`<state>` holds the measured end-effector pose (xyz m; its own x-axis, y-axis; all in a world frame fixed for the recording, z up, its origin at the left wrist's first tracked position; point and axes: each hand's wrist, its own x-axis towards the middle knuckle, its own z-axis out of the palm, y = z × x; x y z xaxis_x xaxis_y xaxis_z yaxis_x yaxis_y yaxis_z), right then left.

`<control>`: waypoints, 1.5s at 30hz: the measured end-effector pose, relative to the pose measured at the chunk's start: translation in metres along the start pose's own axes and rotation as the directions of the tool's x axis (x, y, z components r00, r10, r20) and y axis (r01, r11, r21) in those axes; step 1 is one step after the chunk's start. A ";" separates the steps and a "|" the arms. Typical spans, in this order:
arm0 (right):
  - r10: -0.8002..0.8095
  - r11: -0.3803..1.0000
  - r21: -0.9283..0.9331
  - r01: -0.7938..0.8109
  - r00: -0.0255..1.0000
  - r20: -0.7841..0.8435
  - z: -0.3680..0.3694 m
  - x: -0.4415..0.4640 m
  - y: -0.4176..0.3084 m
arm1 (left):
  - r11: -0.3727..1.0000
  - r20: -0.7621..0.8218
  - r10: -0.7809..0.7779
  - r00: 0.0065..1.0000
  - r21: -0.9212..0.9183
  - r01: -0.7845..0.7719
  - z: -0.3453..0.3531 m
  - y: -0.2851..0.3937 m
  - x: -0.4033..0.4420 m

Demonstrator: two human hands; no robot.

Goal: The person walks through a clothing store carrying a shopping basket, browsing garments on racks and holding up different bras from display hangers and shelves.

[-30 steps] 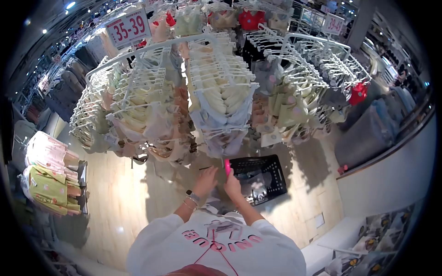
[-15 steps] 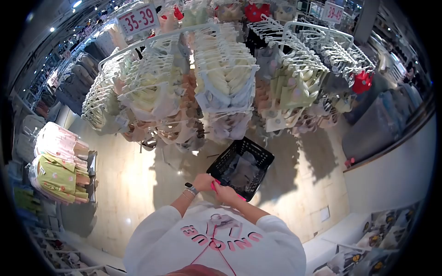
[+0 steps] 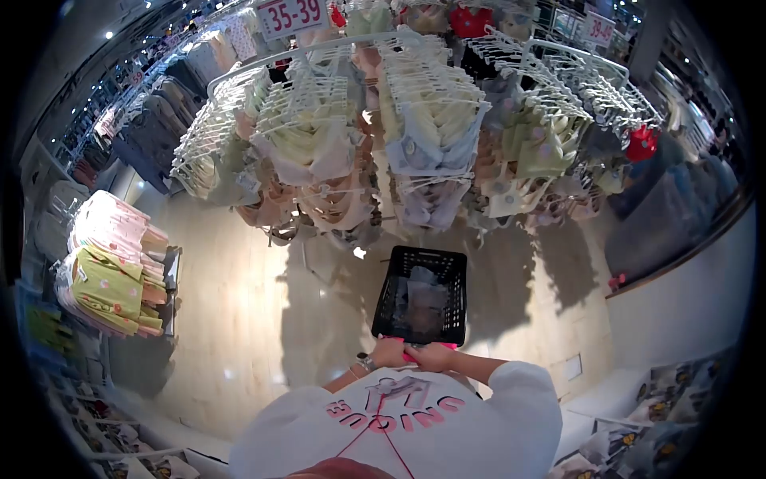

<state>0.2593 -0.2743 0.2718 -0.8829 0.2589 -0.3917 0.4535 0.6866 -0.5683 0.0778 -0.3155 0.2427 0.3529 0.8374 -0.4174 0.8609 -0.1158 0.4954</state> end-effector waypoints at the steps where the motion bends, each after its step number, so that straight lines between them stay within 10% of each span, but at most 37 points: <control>1: -0.022 1.000 0.003 0.022 0.999 -0.025 0.005 -0.004 0.002 | 0.999 -0.066 -0.032 0.997 -0.039 0.030 0.016 0.008 -0.006; 14: -0.309 0.918 -0.184 0.352 0.923 0.229 -0.018 -0.024 0.046 | 0.912 -0.092 -0.348 0.933 -0.262 0.314 0.055 0.060 0.001; 26: -0.479 0.809 -0.176 0.561 0.802 0.356 -0.032 -0.027 0.105 | 0.861 0.082 -0.310 0.947 -0.398 0.316 0.099 0.062 0.050; 33: -0.689 0.573 -0.109 0.812 0.549 0.473 -0.047 -0.011 0.134 | 0.721 0.056 -0.520 0.852 -0.505 0.473 0.121 0.094 0.065; 37: -0.708 0.454 -0.079 0.887 0.414 0.572 -0.078 -0.008 0.135 | 0.633 -0.427 -0.394 0.813 -0.768 -0.097 0.118 0.131 0.069; 41: -0.527 0.320 -0.158 0.934 0.315 0.789 -0.076 0.021 0.142 | 0.493 -0.127 -0.447 0.885 -0.861 0.125 0.121 0.128 0.085; 45: -0.603 0.035 -0.057 0.998 0.067 0.795 -0.110 0.052 0.153 | 0.385 -0.198 -0.582 0.789 -0.922 0.053 0.085 0.151 0.105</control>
<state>0.2691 -0.0812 0.2437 -0.2361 -0.9367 -0.2584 -0.8719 0.3216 -0.3694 0.2764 -0.2911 0.2090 -0.2955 0.8333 -0.4672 0.0122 0.4923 0.8704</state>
